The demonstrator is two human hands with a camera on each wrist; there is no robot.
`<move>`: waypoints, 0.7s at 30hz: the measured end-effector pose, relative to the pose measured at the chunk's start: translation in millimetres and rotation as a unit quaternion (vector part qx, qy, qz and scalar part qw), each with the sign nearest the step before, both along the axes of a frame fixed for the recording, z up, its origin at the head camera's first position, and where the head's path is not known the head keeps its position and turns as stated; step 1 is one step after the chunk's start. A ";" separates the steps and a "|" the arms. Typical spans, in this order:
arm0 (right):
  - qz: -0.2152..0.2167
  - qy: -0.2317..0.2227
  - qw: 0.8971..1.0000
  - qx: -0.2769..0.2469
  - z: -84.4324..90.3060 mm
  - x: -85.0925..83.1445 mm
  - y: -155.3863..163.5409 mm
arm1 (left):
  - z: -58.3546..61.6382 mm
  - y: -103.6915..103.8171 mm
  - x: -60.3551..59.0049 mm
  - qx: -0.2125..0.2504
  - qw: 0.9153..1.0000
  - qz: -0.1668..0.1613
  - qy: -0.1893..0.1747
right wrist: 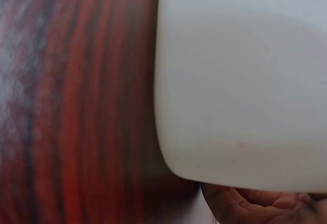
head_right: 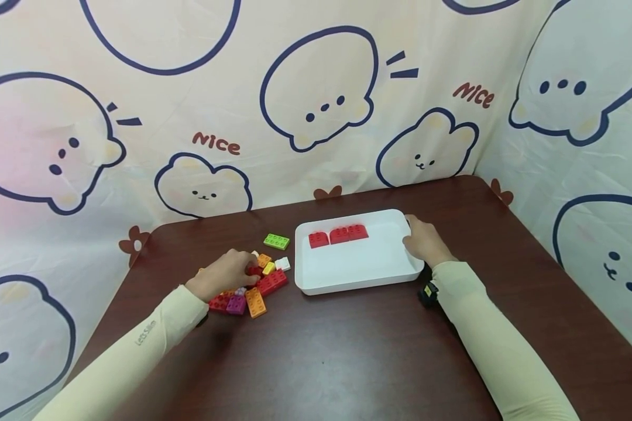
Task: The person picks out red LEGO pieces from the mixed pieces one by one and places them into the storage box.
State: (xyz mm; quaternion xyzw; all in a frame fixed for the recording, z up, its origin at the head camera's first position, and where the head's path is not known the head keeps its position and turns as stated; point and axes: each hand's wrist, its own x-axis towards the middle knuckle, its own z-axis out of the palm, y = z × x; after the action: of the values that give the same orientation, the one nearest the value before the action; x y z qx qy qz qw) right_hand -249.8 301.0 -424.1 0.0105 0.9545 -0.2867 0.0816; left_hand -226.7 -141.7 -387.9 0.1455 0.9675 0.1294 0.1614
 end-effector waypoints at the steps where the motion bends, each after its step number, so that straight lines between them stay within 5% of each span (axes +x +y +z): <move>1: -0.001 0.000 1.000 -0.001 -0.2 0.1 -0.3 | -0.2 0.3 0.0 -0.002 1.000 0.000 -0.001; 21: -0.004 0.004 1.000 -0.005 -1.4 -0.2 -0.1 | 1.6 -1.6 4.1 0.012 1.000 -0.008 0.025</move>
State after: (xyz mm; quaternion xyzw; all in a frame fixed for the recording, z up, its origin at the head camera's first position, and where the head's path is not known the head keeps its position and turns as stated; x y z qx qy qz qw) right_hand -250.0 300.9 -425.5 0.0127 0.9533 -0.2918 0.0771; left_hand -222.6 -143.3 -386.3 0.1585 0.9683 0.1361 0.1369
